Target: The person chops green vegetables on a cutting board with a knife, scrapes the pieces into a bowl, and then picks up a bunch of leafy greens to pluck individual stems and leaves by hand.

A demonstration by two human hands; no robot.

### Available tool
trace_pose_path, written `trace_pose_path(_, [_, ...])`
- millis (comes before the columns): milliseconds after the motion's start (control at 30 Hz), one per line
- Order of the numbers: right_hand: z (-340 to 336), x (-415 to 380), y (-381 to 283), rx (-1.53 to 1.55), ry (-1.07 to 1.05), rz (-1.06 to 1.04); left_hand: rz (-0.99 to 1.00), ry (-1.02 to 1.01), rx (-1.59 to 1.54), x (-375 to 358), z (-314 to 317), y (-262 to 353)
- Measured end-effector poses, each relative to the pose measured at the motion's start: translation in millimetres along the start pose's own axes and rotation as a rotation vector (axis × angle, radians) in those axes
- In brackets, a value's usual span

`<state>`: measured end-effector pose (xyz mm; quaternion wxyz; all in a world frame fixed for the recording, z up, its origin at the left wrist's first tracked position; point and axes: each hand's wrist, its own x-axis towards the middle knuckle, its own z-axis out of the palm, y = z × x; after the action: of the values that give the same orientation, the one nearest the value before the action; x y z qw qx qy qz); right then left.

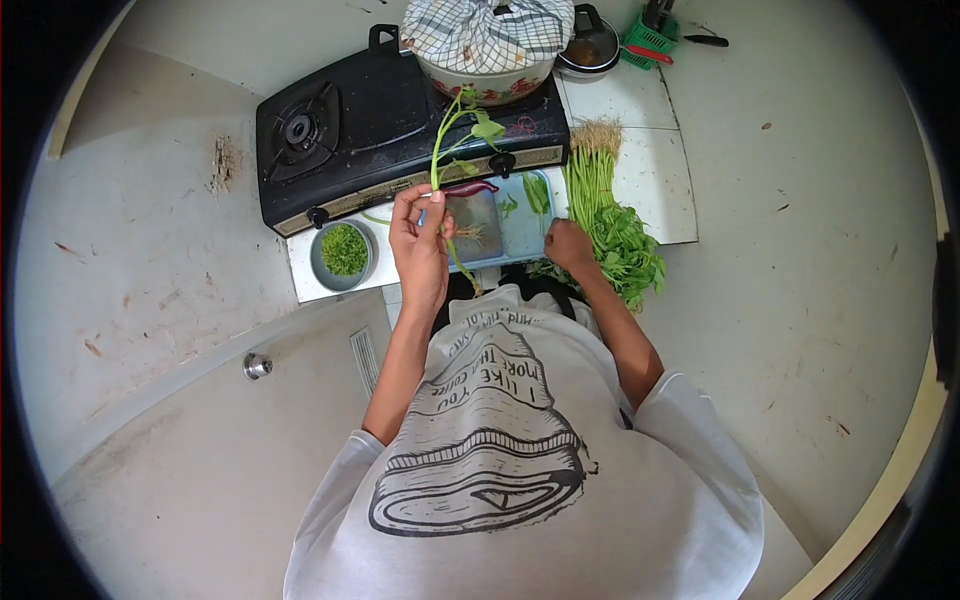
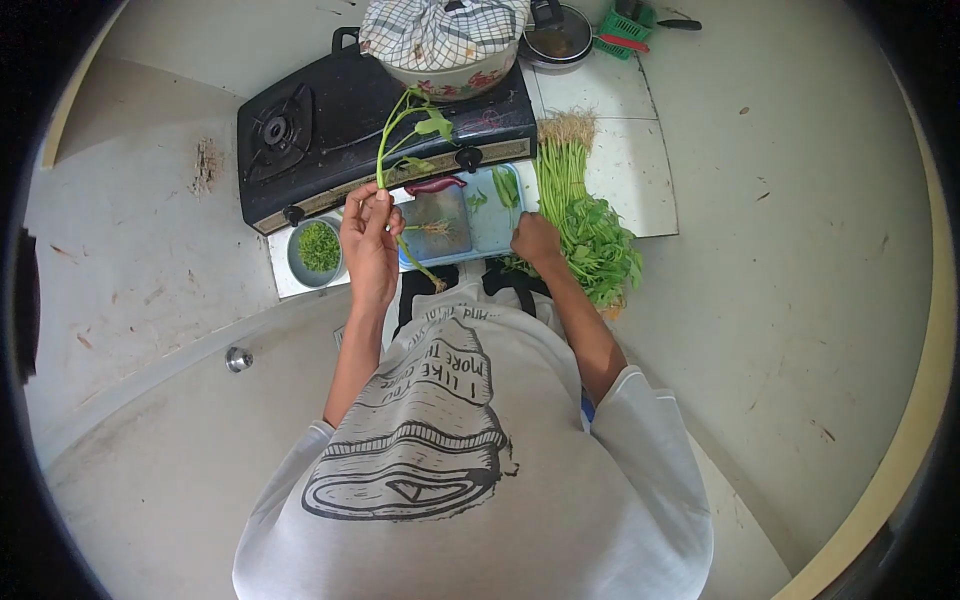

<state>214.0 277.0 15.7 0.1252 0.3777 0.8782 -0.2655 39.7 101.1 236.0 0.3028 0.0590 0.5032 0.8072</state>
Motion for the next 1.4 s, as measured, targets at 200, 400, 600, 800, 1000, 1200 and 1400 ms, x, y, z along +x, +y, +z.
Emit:
trace_pose_path(200, [-0.6,-11.7,0.0,0.077,0.031,0.043,-0.038,-0.027,-0.014,5.2,5.7,-2.6])
trace_pose_path(400, [-94.2,-39.4,-69.1,0.711,-0.007,-0.274,-0.092,-0.067,-0.126,10.6,20.8,6.7])
trace_pose_path(600, [-179.2,-68.6,-154.6,1.473,0.004,-0.391,-0.135,-0.176,-0.144,14.2,42.0,11.0])
trace_pose_path(800, [-187.3,-64.5,-169.1,1.653,0.086,-0.502,-0.124,-0.222,-0.094,12.2,51.1,9.4])
trace_pose_path(1000, [-177.2,-65.8,-163.6,1.604,0.185,-0.512,-0.163,-0.235,-0.199,11.7,50.5,3.1])
trace_pose_path(1200, [-172.2,-66.2,-158.3,1.466,0.267,-0.547,-0.186,-0.237,-0.2,10.7,51.0,-2.3])
trace_pose_path(1400, [-168.6,-62.4,-155.7,1.369,0.327,-0.591,-0.206,-0.24,-0.217,12.6,49.9,-9.0])
